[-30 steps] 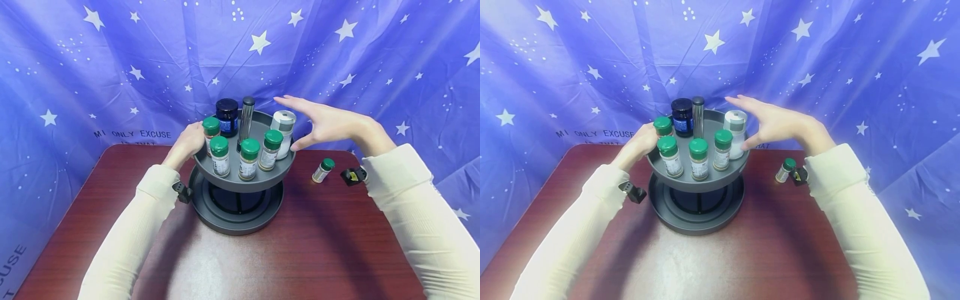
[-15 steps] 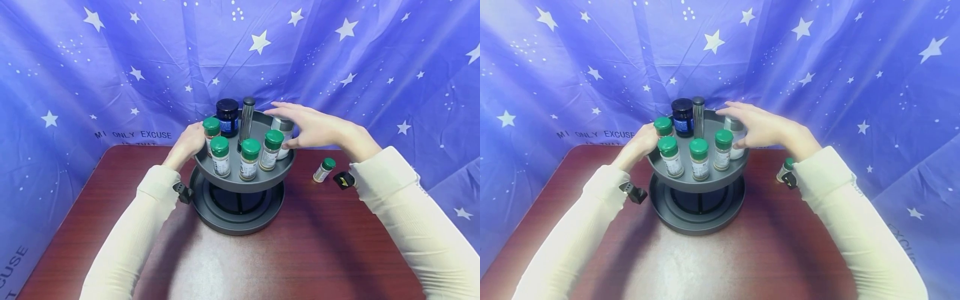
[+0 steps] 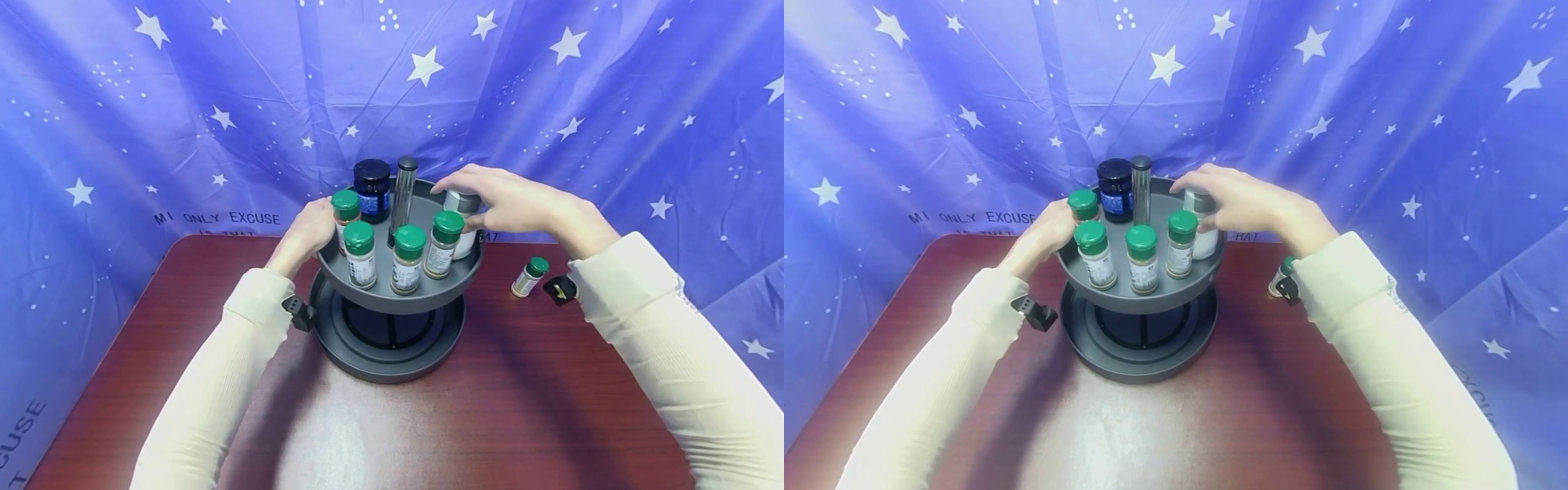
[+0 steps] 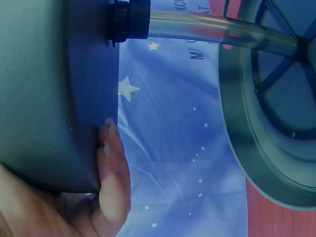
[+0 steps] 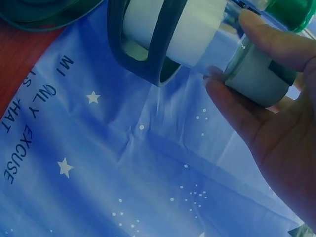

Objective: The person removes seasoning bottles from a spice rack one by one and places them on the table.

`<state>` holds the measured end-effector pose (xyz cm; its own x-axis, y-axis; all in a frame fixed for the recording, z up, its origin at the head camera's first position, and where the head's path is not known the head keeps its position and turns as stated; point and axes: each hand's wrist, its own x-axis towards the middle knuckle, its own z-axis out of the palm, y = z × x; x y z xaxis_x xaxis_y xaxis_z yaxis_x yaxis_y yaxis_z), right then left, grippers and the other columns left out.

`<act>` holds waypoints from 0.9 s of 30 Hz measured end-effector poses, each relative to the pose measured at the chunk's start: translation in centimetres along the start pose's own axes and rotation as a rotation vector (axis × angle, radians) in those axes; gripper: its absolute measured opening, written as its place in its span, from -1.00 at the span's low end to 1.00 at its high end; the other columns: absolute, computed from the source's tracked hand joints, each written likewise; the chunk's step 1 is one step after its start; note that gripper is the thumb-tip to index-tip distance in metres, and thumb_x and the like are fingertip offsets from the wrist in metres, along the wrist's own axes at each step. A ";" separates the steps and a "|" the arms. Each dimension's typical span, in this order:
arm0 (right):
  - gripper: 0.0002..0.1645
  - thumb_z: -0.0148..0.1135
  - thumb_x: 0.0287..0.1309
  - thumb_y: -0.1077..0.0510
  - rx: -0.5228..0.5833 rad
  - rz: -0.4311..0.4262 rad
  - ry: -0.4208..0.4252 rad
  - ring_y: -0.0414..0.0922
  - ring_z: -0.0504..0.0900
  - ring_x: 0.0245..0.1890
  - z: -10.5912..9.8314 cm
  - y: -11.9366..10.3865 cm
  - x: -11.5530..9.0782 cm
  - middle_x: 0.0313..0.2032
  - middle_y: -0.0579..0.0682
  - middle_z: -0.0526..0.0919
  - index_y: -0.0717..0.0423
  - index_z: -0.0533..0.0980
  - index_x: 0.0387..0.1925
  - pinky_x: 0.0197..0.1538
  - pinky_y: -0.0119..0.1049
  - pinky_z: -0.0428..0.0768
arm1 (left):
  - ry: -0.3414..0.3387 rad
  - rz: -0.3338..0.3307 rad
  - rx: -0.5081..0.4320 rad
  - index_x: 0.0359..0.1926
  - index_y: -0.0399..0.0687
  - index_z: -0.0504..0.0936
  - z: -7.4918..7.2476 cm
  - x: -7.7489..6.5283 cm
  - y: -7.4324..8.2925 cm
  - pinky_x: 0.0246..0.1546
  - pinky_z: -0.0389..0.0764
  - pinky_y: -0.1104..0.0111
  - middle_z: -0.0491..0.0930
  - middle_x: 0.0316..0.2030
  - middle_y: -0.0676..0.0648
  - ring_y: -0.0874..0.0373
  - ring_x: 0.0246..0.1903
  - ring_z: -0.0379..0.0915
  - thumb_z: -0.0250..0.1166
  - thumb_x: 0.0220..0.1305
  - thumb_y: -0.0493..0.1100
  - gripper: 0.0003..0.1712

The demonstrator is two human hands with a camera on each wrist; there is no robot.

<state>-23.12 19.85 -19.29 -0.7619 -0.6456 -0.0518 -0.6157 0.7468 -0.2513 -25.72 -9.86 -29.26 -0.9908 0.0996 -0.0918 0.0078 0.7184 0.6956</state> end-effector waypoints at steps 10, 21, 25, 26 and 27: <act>-0.36 0.36 0.08 0.31 0.045 0.014 0.035 0.01 0.45 0.01 0.0 0.4 0.0 0.08 0.10 0.51 0.02 0.45 0.23 0.11 -0.02 0.44 | 0.000 0.030 0.035 0.48 -0.08 0.21 0.1 0.1 0.0 0.42 0.29 0.03 0.24 0.46 -0.16 -0.11 0.46 0.13 -0.44 0.56 0.06 -0.35; -0.37 0.35 0.12 0.30 0.059 0.015 0.027 0.03 0.48 0.09 -0.5 0.3 -0.3 0.14 0.12 0.52 0.02 0.45 0.24 0.19 0.04 0.44 | 0.009 0.067 0.086 0.47 -0.11 0.22 0.1 0.3 -0.2 0.45 0.23 0.04 0.26 0.45 -0.18 -0.12 0.46 0.14 -0.37 0.55 0.03 -0.37; -0.38 0.35 0.15 0.26 0.070 0.046 0.034 0.03 0.52 0.08 -0.8 0.2 -0.7 0.13 0.11 0.54 -0.01 0.44 0.26 0.19 0.04 0.45 | 0.010 0.077 0.086 0.46 -0.12 0.24 0.1 0.4 -0.3 0.45 0.23 0.03 0.28 0.43 -0.19 -0.14 0.45 0.15 -0.37 0.55 0.03 -0.37; -0.39 0.35 0.16 0.25 0.073 0.050 0.041 0.02 0.53 0.06 -0.9 0.2 -0.8 0.11 0.10 0.56 -0.02 0.45 0.26 0.18 0.04 0.46 | 0.010 0.077 0.083 0.46 -0.11 0.24 0.1 0.4 -0.3 0.45 0.23 0.03 0.28 0.43 -0.19 -0.14 0.45 0.15 -0.37 0.55 0.03 -0.37; -0.39 0.35 0.17 0.24 0.073 0.053 0.050 0.02 0.55 0.04 -1.0 0.2 -0.8 0.09 0.10 0.57 -0.03 0.45 0.26 0.17 0.03 0.47 | 0.010 0.073 0.075 0.46 -0.11 0.24 0.1 0.4 -0.3 0.45 0.22 0.03 0.27 0.44 -0.19 -0.13 0.45 0.15 -0.38 0.55 0.03 -0.37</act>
<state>-22.80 20.68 -18.31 -0.8031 -0.5956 -0.0189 -0.5596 0.7647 -0.3195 -26.06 -10.00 -29.60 -0.9886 0.1466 -0.0354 0.0895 0.7590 0.6449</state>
